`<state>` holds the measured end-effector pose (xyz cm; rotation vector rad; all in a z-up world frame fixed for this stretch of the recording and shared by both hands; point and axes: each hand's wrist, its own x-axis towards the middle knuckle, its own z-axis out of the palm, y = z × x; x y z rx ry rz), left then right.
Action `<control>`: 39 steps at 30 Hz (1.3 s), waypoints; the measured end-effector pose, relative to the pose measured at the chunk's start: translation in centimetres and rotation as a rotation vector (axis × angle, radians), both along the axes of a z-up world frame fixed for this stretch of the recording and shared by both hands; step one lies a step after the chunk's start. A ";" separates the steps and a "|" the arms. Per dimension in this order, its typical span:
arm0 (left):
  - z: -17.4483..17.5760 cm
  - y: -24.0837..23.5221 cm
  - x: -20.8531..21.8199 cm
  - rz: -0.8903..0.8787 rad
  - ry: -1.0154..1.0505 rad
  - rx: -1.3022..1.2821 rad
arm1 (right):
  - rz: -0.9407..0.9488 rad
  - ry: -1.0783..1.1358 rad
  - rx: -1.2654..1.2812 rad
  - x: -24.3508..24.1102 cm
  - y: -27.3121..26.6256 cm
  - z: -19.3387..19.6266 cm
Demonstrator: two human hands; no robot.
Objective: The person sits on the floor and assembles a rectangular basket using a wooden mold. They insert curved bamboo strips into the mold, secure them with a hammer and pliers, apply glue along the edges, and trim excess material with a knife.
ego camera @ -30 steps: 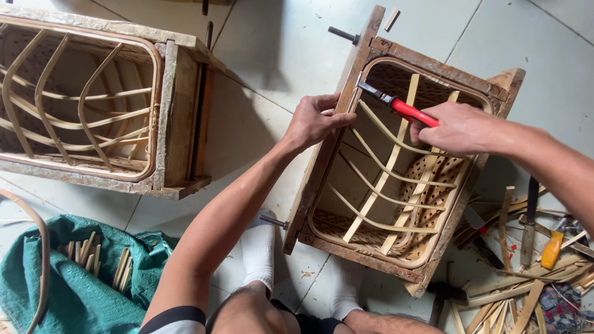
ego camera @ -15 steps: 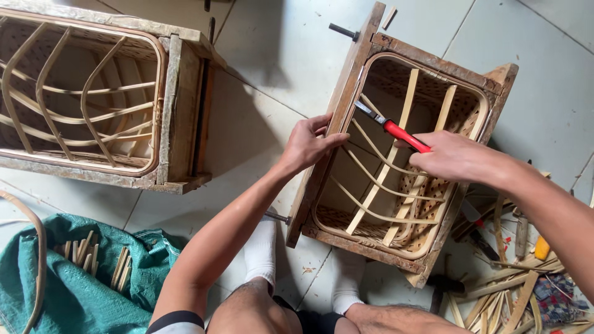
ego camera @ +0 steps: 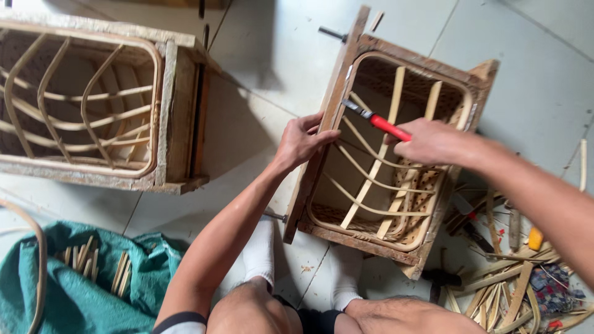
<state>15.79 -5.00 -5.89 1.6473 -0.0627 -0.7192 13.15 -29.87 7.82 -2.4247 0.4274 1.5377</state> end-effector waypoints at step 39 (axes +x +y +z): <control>-1.3 -11.0 9.4 -0.482 -1.202 0.524 | -0.946 -0.238 0.481 -4.9 -7.5 -1.7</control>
